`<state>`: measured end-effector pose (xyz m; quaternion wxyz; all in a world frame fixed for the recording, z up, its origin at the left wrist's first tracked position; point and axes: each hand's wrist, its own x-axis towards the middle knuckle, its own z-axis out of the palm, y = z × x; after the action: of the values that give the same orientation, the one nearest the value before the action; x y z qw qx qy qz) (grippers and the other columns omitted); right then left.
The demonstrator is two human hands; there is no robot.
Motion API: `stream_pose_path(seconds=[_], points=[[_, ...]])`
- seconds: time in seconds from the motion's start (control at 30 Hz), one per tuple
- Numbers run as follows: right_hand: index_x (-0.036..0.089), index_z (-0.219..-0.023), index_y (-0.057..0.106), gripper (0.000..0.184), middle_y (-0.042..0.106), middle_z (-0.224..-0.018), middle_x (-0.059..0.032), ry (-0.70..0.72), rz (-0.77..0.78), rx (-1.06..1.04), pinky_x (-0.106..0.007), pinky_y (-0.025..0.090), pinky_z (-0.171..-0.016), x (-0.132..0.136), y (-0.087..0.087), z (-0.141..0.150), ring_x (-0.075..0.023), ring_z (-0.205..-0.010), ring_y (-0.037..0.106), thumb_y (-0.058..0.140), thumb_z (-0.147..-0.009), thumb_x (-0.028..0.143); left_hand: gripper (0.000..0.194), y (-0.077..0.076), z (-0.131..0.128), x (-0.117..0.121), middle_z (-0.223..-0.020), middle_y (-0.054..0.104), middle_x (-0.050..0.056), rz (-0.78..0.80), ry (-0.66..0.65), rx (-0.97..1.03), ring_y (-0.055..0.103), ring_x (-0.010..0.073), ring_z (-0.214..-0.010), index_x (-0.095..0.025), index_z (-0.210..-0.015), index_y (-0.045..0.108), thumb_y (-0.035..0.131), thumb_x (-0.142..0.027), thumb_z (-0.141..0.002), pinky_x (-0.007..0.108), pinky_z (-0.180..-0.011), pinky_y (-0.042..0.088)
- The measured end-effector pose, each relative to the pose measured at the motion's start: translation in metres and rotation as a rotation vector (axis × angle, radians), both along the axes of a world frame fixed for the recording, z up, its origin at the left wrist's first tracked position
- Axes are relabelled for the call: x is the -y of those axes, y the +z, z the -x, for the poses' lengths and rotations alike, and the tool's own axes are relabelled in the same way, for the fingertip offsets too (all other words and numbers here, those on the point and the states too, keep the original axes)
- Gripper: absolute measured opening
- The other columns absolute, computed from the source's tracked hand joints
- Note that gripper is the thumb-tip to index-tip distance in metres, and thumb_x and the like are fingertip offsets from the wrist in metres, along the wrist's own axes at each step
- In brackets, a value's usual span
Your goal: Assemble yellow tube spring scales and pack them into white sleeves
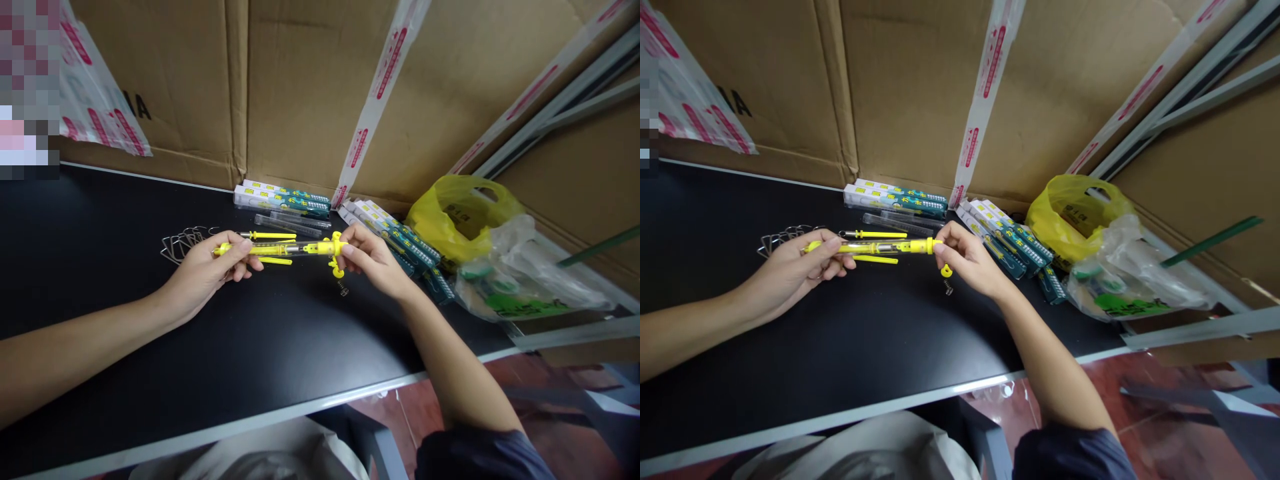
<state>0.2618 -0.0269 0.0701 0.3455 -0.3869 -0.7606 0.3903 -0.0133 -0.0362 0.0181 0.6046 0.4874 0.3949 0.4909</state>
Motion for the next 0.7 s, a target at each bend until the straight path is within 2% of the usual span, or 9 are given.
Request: stream_pose_path(seconds=[0.23,0.33,0.47,0.6,0.7], points=[[0.019,-0.072,0.052,0.044,0.057,-0.067,-0.0002,-0.053,-0.053,0.136,-0.023,0.035,-0.050,-0.0008,-0.0042,-0.0037,-0.0097,-0.055,0.046,0.040,-0.098,0.052,0.029,0.0017,-0.0010,0.0001,-0.072,0.069,0.001,0.011,0.005,0.007,0.049,0.0068,-0.054,-0.018,-0.075,0.059,0.072,-0.044,-0.079,0.018,-0.058,0.045],[0.019,-0.082,0.052,0.037,0.057,-0.068,0.0012,-0.039,-0.052,0.091,-0.022,0.036,-0.051,-0.0005,-0.0021,-0.0034,-0.0093,-0.055,0.046,0.041,-0.098,0.050,0.030,0.0015,-0.0011,0.0001,-0.072,0.070,0.001,0.009,0.002,0.011,0.049,0.0064,-0.054,-0.018,-0.075,0.059,0.072,-0.045,-0.078,0.018,-0.059,0.045],[0.021,-0.095,0.047,0.026,0.058,-0.069,0.0032,0.011,0.003,0.008,-0.021,0.036,-0.050,0.0013,0.0014,-0.0014,-0.0090,-0.054,0.047,0.055,-0.093,0.045,0.031,0.0014,-0.0015,0.0003,-0.072,0.070,0.000,0.016,0.005,0.010,0.048,0.0056,-0.054,-0.018,-0.076,0.059,0.072,-0.045,-0.078,0.017,-0.059,0.045],[0.020,-0.085,0.048,0.028,0.059,-0.069,0.0022,0.003,0.012,0.037,-0.022,0.036,-0.050,0.0017,-0.0001,-0.0015,-0.0092,-0.054,0.047,0.051,-0.094,0.047,0.030,0.0009,-0.0011,0.0003,-0.072,0.070,0.001,0.018,0.001,0.008,0.048,0.0060,-0.054,-0.018,-0.076,0.059,0.072,-0.044,-0.079,0.017,-0.059,0.045],[0.019,-0.075,0.051,0.040,0.058,-0.068,0.0002,-0.038,-0.023,0.112,-0.023,0.036,-0.050,0.0011,-0.0020,-0.0026,-0.0100,-0.055,0.047,0.043,-0.097,0.051,0.028,0.0005,-0.0008,0.0003,-0.072,0.070,0.001,0.011,0.000,0.003,0.049,0.0064,-0.054,-0.018,-0.076,0.059,0.070,-0.043,-0.081,0.018,-0.058,0.044]])
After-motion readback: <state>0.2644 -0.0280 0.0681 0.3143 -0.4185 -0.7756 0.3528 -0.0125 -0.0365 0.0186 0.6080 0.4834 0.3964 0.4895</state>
